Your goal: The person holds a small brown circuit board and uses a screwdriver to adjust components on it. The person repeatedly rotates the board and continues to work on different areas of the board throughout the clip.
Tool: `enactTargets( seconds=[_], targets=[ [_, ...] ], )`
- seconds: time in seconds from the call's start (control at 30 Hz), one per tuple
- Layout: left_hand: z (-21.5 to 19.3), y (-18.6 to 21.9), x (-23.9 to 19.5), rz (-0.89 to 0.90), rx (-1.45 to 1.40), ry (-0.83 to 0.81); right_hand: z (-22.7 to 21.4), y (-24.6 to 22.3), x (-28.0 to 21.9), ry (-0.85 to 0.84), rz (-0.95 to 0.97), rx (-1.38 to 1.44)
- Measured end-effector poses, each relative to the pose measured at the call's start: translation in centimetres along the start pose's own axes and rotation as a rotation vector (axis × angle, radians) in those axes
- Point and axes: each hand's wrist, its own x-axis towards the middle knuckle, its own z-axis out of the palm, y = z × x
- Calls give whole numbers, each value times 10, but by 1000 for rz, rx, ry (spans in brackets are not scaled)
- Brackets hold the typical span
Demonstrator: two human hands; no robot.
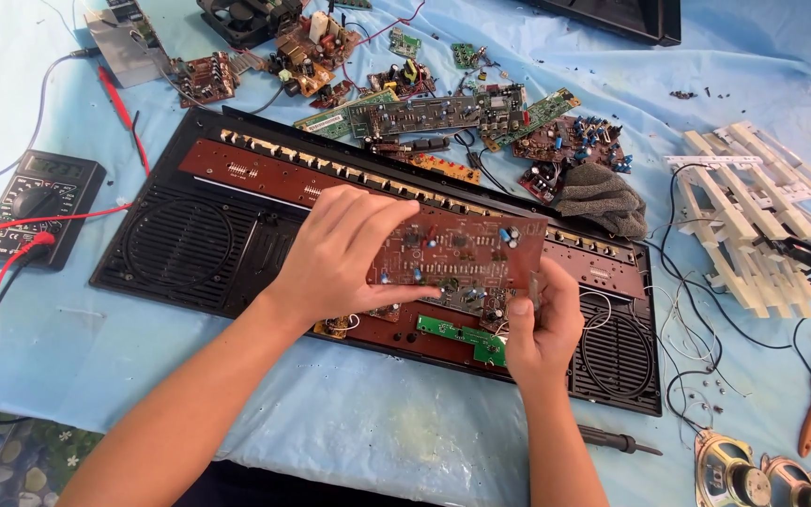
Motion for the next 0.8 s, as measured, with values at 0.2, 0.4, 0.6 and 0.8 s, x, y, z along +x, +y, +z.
enactTargets(
  seconds=[0.2,0.4,0.6,0.8],
  targets=[
    [7,1,-3,48,77,-29,8,2,-9,98,77,141],
    [12,-1,-10,-163,-237,94,16,-11,-5,111,331,523],
    [20,13,-12,-475,-751,143,28,-25,-15,41,438,635],
    [12,51,-7,-650,-1299,124,27,-34,-29,-215,669,705]
  ],
)
